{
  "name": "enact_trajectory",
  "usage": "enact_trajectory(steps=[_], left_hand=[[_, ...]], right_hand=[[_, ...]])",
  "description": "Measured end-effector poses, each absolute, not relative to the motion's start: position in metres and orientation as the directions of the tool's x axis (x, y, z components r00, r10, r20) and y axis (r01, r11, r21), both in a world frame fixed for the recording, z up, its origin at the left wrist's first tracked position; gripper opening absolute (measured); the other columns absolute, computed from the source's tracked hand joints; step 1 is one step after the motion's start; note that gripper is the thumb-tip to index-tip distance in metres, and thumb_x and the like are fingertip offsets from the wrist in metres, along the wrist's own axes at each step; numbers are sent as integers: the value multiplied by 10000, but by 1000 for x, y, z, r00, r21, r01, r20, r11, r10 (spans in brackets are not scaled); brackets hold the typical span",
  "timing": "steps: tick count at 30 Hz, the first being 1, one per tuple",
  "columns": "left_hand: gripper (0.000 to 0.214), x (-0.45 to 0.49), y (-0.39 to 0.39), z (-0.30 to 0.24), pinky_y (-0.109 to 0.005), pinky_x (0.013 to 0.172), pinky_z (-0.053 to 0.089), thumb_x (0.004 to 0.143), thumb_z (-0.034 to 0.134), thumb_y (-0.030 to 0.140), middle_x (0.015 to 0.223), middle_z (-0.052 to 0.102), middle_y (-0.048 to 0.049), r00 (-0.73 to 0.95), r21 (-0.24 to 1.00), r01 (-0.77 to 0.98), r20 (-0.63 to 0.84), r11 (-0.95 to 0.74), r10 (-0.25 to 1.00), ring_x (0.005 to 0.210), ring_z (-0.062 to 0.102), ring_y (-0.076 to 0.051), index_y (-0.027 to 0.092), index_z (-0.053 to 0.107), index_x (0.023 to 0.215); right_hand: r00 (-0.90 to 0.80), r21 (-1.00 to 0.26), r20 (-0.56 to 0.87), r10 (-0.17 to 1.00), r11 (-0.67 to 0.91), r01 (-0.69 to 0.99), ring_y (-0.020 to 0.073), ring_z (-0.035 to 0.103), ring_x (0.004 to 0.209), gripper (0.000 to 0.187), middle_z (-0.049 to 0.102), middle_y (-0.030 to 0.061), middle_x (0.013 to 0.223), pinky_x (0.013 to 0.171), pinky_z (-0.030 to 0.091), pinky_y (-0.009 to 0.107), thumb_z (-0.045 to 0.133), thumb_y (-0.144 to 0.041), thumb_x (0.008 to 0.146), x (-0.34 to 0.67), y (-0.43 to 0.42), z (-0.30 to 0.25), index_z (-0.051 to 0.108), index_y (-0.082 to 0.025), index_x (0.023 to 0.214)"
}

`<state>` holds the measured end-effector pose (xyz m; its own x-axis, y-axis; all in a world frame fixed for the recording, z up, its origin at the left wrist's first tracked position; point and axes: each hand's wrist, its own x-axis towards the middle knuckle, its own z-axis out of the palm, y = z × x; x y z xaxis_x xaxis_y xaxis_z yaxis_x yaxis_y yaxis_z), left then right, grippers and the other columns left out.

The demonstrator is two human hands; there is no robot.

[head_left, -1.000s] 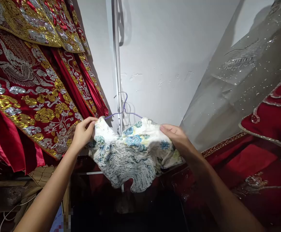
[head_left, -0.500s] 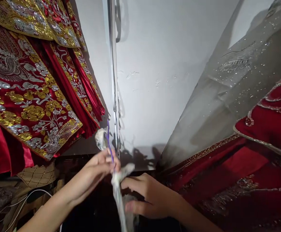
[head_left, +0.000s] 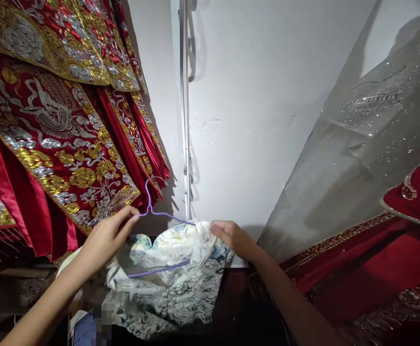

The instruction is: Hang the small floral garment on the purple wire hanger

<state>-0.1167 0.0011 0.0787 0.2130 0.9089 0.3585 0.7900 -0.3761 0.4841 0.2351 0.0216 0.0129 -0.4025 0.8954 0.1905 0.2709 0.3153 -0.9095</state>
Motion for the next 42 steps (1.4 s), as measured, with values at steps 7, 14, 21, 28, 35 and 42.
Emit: enact_trajectory(steps=[7, 14, 21, 28, 35, 42], left_hand=[[129, -76, -1, 35, -355, 839, 453, 897, 589, 205, 944, 625, -62, 32, 259, 704, 919, -662, 393, 913, 583, -229, 209, 600, 1026], [477, -12, 1, -42, -281, 662, 437, 1017, 387, 355, 820, 622, -8, 349, 665, 595, 294, -452, 890, 711, 602, -193, 276, 344, 1485], [236, 22, -2, -101, -315, 703, 431, 1000, 390, 346, 846, 662, -64, 357, 647, 633, 242, -425, 902, 808, 636, -250, 210, 581, 1026], [344, 44, -45, -119, -303, 682, 444, 1041, 318, 372, 755, 674, -45, 254, 892, 364, 180, -266, 950, 693, 645, -198, 206, 573, 879], [477, 65, -69, -120, -346, 738, 523, 1014, 383, 486, 958, 746, -65, 175, 997, -29, 77, -73, 982, 624, 697, -176, 219, 433, 1406], [349, 51, -71, -124, -180, 392, 255, 967, 504, 512, 817, 701, 7, 44, 955, -296, 34, -19, 998, 364, 416, -57, 267, 357, 1168]], right_hand=[[-91, -928, 315, 945, 287, -237, 186, 637, 617, 387, 694, 42, 686, 569, 505, 271, 739, -548, 786, 224, 71, 78, 716, -163, 798], [162, -878, 334, 929, 369, -304, 203, 651, 626, 355, 690, 39, 676, 573, 515, 289, 763, -515, 775, 252, 68, 56, 727, -168, 843], [264, -867, 484, 834, 416, 276, 180, 579, 641, 404, 628, 18, 668, 633, 463, 300, 571, -531, 912, 259, 47, 12, 668, -185, 728], [266, -624, 723, 638, 437, 647, 282, 429, 1391, 364, 646, 85, 1338, 1193, 244, 538, 466, -360, 975, 234, 78, 11, 711, -224, 1207], [-284, -943, 309, 907, 332, 33, 283, 663, 1146, 392, 763, 81, 1077, 1009, 497, 491, 539, -479, 948, 169, 22, -13, 698, -264, 1233], [79, -996, 74, 994, 78, -45, 178, 627, 623, 211, 683, 28, 660, 616, 479, 283, 675, -370, 841, 205, -35, -110, 724, -168, 875]])
